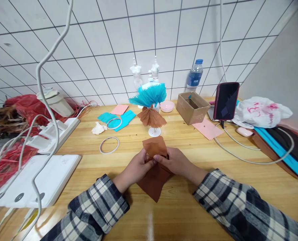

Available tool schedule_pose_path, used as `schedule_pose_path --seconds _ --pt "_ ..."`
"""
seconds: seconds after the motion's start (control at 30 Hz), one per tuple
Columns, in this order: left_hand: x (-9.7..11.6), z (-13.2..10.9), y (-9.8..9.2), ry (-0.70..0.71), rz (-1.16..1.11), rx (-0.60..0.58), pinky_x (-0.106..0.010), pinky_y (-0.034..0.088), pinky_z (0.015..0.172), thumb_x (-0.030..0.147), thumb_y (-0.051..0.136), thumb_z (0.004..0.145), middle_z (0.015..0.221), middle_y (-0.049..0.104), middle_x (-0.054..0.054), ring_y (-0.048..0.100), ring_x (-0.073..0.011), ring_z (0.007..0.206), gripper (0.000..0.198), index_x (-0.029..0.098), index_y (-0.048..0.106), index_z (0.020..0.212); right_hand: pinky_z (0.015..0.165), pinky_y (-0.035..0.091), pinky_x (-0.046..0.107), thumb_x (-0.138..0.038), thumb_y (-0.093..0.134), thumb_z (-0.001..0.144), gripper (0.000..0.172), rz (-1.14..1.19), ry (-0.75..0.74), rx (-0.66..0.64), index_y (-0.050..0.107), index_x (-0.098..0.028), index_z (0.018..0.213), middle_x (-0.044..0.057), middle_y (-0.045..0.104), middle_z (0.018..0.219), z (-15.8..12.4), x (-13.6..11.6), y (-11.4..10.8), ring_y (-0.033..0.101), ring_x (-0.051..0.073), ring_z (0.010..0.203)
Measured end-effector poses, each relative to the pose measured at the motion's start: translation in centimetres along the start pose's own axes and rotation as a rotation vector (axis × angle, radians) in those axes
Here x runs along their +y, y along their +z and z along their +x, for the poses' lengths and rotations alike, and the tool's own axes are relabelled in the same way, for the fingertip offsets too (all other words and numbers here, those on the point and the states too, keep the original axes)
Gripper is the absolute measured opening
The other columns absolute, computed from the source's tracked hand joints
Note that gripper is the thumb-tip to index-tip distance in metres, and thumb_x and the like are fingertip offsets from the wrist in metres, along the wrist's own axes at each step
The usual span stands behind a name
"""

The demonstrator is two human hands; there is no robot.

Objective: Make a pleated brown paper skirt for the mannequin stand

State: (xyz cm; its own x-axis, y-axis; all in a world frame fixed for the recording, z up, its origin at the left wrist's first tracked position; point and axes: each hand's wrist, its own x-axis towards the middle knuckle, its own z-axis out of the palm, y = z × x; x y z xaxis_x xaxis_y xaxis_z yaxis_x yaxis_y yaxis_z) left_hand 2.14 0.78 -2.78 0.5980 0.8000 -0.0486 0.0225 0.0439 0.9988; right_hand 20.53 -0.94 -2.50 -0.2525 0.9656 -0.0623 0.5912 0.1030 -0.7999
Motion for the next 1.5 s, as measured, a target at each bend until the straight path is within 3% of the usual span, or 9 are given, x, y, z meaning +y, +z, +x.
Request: schedule_pose_path --seconds 0.73,0.9,1.0,1.13,1.23,1.3,1.33,1.43,1.5 --pt "0.2 0.0 0.1 -0.050 0.040 0.023 -0.041 0.050 0.094 0.034 0.063 0.084 0.119 0.065 -0.012 0.062 -0.0258 0.108 0.041 0.016 0.051 0.118 0.072 0.045 0.029 -0.048 0.054 0.087 0.034 0.107 -0.008 0.063 0.070 -0.021 0.098 0.005 0.073 0.094 0.0 -0.3 0.5 0.065 0.021 0.083" --pt "0.5 -0.1 -0.2 -0.082 0.066 -0.010 -0.035 0.055 0.077 0.036 0.061 0.086 0.110 0.068 -0.009 0.067 -0.0226 0.090 0.052 0.019 0.044 0.131 0.057 0.037 0.026 -0.052 0.051 0.087 0.038 0.031 0.085 0.092 0.065 -0.019 0.077 0.002 0.067 0.071 0.1 0.5 -0.8 0.057 0.015 0.063" --pt "0.7 -0.1 -0.2 -0.011 0.279 0.043 -0.038 0.053 0.086 0.034 0.056 0.089 0.110 0.068 -0.009 0.064 -0.0241 0.100 0.043 0.018 0.050 0.128 0.054 0.031 0.025 -0.057 0.048 0.087 0.042 -0.102 0.086 0.094 0.057 -0.020 0.070 -0.001 0.059 0.064 0.2 1.6 -2.0 0.050 0.013 0.059" --pt "2.8 -1.6 -0.4 0.076 0.891 0.144 -0.046 0.047 0.098 0.036 0.058 0.086 0.126 0.060 -0.015 0.056 -0.0303 0.116 0.044 0.016 0.055 0.124 0.055 0.030 0.025 -0.061 0.043 0.088 0.046 -0.150 0.082 0.064 0.053 -0.020 0.070 -0.003 0.054 0.063 0.1 2.4 -3.0 0.047 0.012 0.059" --pt "4.2 -4.6 -2.1 0.164 1.331 0.292 -0.055 0.026 0.113 0.045 0.054 0.087 0.153 0.033 -0.016 0.026 -0.0361 0.142 0.065 0.017 0.038 0.144 0.056 0.030 0.025 -0.060 0.044 0.088 0.043 -0.145 0.104 0.033 0.058 -0.021 0.076 -0.003 0.055 0.064 0.1 2.3 -3.2 0.048 0.013 0.061" --pt "3.5 -6.7 -4.4 0.071 1.501 0.527 -0.060 0.019 0.114 0.052 0.047 0.089 0.157 0.021 -0.020 0.013 -0.0383 0.146 0.079 0.011 0.021 0.150 0.056 0.031 0.025 -0.060 0.043 0.089 0.043 -0.129 0.112 0.007 0.060 -0.021 0.078 -0.002 0.055 0.065 0.0 2.1 -3.2 0.049 0.013 0.062" --pt "2.7 -7.6 -5.6 0.001 1.544 0.546 -0.061 0.020 0.113 0.056 0.043 0.089 0.157 0.021 -0.021 0.013 -0.0389 0.146 0.083 0.009 0.017 0.151 0.056 0.031 0.024 -0.059 0.042 0.089 0.043 -0.128 0.112 -0.001 0.060 -0.022 0.078 -0.002 0.055 0.065 0.0 1.9 -3.1 0.049 0.013 0.062" --pt "-0.5 -9.2 -8.9 -0.139 1.574 0.278 -0.053 0.030 0.111 0.054 0.031 0.093 0.156 0.026 -0.019 0.023 -0.0329 0.144 0.073 0.011 0.021 0.151 0.055 0.030 0.024 -0.059 0.044 0.089 0.042 -0.169 0.103 -0.012 0.060 -0.022 0.078 -0.002 0.057 0.066 0.0 1.7 -2.9 0.050 0.013 0.061" --pt "-2.0 -9.4 -9.8 -0.150 1.582 0.245 -0.051 0.032 0.111 0.052 0.032 0.094 0.156 0.024 -0.019 0.023 -0.0315 0.145 0.071 0.012 0.021 0.151 0.054 0.029 0.024 -0.059 0.046 0.088 0.041 -0.187 0.096 -0.015 0.061 -0.022 0.080 -0.002 0.059 0.067 -0.1 1.6 -2.8 0.050 0.013 0.060"
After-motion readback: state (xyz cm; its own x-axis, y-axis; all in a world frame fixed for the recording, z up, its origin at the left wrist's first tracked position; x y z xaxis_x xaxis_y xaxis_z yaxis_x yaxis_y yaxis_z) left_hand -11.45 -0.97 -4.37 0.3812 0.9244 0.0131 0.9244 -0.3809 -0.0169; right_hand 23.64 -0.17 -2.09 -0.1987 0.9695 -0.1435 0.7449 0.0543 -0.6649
